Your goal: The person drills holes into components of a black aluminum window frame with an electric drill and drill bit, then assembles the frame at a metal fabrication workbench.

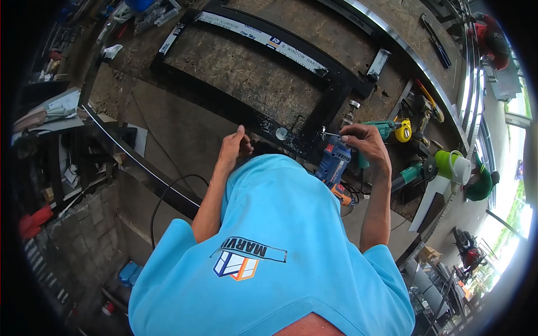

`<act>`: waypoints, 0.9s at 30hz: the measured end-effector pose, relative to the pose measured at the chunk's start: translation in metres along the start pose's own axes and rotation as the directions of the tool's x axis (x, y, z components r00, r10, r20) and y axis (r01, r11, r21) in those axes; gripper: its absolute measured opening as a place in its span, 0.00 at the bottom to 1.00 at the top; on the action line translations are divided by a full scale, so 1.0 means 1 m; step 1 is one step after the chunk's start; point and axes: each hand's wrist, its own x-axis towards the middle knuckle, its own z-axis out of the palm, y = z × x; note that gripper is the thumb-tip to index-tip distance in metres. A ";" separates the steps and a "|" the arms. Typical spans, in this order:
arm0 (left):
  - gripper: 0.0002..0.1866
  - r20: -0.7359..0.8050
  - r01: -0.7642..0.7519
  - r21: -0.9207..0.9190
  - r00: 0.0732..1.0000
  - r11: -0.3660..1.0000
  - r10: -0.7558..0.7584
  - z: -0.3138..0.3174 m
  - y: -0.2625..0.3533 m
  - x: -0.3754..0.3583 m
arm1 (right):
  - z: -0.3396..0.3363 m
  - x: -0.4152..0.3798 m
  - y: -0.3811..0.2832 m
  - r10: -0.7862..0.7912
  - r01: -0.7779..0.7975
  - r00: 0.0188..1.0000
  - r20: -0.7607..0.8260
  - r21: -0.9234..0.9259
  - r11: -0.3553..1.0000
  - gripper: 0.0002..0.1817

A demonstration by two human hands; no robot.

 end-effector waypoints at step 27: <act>0.27 -0.289 -0.725 0.322 0.537 0.609 0.793 -0.152 0.283 0.129 | 0.087 -0.010 0.099 0.093 -0.323 0.488 -0.868 -0.081 0.943 0.41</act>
